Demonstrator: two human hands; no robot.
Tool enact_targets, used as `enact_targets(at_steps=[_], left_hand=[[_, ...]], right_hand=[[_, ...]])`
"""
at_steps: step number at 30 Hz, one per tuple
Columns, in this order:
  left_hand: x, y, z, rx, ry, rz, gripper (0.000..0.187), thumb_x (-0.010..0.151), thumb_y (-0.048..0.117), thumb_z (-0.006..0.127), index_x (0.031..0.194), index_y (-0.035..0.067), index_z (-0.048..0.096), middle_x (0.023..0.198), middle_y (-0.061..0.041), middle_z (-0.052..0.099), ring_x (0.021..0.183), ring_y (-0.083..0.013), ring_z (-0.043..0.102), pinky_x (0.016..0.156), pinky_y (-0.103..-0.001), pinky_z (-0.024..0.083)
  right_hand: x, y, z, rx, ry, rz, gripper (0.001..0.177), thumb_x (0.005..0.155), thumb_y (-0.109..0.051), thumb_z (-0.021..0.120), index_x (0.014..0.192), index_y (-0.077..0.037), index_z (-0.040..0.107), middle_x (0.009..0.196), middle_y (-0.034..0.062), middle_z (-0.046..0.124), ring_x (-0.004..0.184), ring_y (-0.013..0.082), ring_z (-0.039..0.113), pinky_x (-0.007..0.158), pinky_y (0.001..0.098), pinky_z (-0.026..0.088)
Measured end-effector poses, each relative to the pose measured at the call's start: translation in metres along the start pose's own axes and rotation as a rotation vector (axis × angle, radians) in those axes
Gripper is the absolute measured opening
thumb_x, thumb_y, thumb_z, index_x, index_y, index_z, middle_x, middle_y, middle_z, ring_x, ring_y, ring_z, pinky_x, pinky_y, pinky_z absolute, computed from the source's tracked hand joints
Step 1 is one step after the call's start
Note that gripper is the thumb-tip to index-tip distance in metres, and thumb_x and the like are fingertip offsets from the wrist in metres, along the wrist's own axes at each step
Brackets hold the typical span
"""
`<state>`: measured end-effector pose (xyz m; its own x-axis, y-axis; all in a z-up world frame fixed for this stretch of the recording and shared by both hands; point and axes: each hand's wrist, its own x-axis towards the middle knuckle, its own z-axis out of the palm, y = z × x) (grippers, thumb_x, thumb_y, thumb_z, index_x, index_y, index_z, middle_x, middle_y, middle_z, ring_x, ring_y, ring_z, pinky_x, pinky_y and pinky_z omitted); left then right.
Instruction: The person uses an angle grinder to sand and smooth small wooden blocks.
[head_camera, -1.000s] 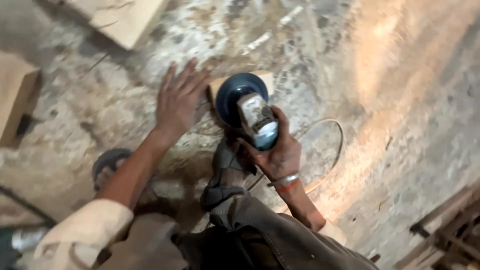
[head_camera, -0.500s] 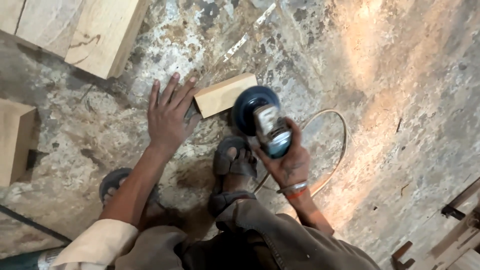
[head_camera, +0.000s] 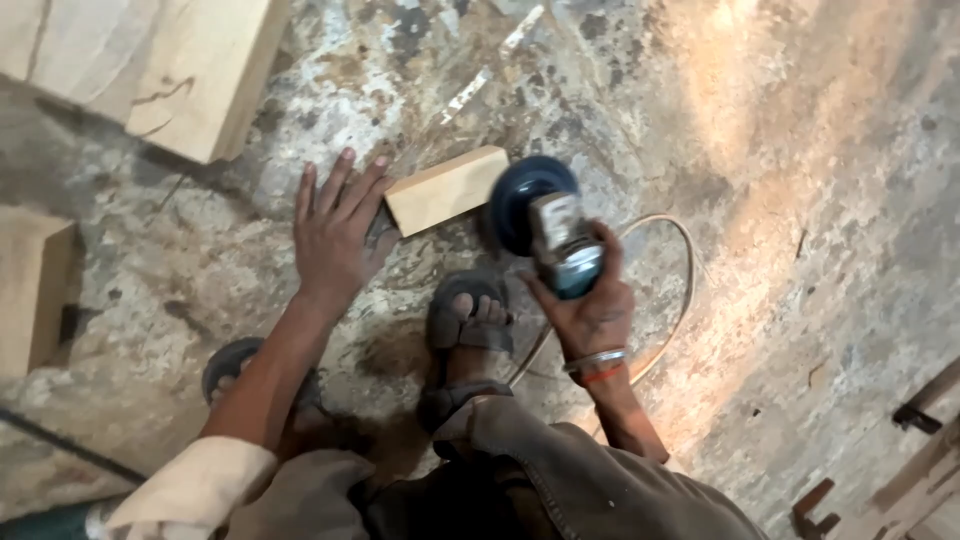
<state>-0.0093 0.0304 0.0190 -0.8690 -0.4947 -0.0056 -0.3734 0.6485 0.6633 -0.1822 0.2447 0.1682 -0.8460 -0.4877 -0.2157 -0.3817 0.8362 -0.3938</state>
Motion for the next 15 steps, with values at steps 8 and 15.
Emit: enact_targets(at_steps=[8,15], left_hand=[[-0.005,-0.011,0.005,0.064,-0.041,-0.005,0.073,0.08,0.033,0.085,0.145,0.014,0.059,0.163,0.001,0.045,0.156,-0.0253,0.029,0.13,-0.054,0.014],[-0.006,-0.015,0.008,0.099,-0.08,0.022,0.08,0.083,0.036,0.082,0.153,0.016,0.051,0.167,0.003,0.038,0.157,-0.0241,0.024,0.13,-0.053,0.012]], right_hand=[[0.002,-0.021,0.014,0.014,-0.051,-0.075,0.096,0.073,-0.037,0.094,0.149,-0.016,0.04,0.111,0.0198,0.076,0.098,0.0376,0.076,0.074,0.044,0.062],[0.002,-0.055,0.032,-0.044,-0.193,-0.227,0.097,0.072,-0.045,0.094,0.148,-0.016,0.04,0.116,0.0156,0.075,0.089,0.0382,0.076,0.069,0.0443,0.062]])
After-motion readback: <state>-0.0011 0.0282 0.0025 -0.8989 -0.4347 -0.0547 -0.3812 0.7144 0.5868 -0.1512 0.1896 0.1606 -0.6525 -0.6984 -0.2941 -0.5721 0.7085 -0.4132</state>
